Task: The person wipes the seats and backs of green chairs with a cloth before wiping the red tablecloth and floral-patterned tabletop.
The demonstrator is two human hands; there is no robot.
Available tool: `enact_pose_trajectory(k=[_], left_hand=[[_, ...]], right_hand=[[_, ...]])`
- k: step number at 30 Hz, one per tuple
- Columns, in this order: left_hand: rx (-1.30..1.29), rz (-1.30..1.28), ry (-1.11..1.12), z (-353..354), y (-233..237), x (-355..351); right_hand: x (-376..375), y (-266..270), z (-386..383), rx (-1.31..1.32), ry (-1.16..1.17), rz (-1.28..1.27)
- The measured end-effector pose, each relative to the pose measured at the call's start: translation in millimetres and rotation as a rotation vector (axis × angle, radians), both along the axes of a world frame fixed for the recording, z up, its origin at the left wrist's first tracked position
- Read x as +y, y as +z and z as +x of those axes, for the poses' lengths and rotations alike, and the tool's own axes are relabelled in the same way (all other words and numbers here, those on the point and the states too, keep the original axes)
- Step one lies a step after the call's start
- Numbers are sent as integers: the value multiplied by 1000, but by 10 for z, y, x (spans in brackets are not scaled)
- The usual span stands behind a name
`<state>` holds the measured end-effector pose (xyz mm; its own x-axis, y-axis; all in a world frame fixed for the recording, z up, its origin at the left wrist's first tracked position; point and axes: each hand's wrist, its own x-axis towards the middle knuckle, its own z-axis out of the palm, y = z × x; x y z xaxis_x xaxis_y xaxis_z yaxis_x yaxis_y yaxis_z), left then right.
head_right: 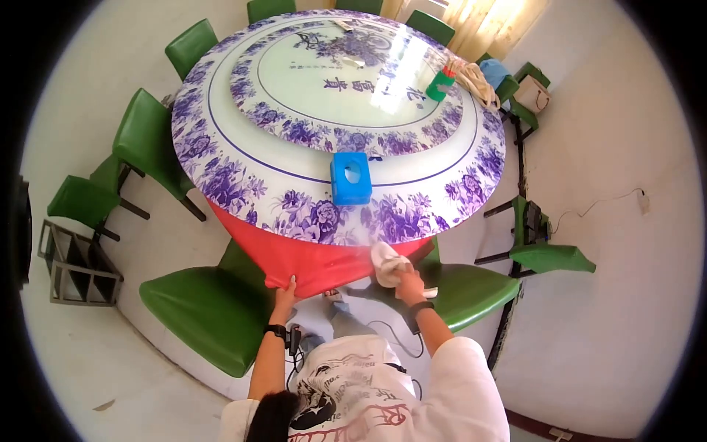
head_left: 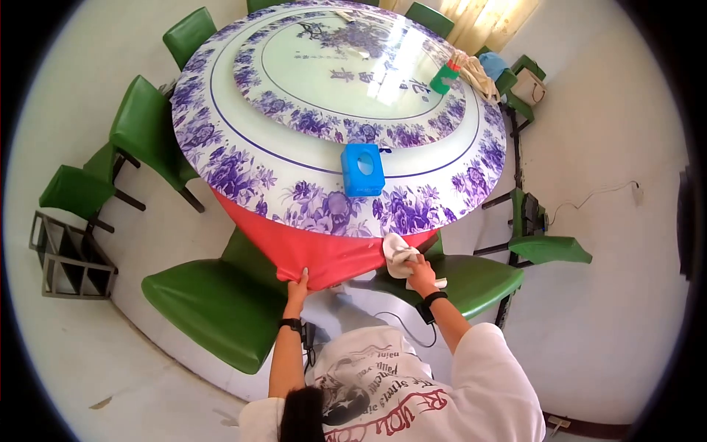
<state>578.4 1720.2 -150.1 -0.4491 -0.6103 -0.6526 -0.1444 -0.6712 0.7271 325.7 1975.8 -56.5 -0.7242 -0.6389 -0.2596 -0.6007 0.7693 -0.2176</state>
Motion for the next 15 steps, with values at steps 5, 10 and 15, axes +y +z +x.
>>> enact_pose_trajectory(k=[5,10,15], left_hand=[[-63,-126,-24,21,265,30],[59,-245,-69,106,-167,36],[138,-475,-138,77,-198,-50]], right_hand=[[-863,505,340,-65,135,-349],[-2051,790,890,-193,542,-518],[-2884,93,1326,-85,888,-637]])
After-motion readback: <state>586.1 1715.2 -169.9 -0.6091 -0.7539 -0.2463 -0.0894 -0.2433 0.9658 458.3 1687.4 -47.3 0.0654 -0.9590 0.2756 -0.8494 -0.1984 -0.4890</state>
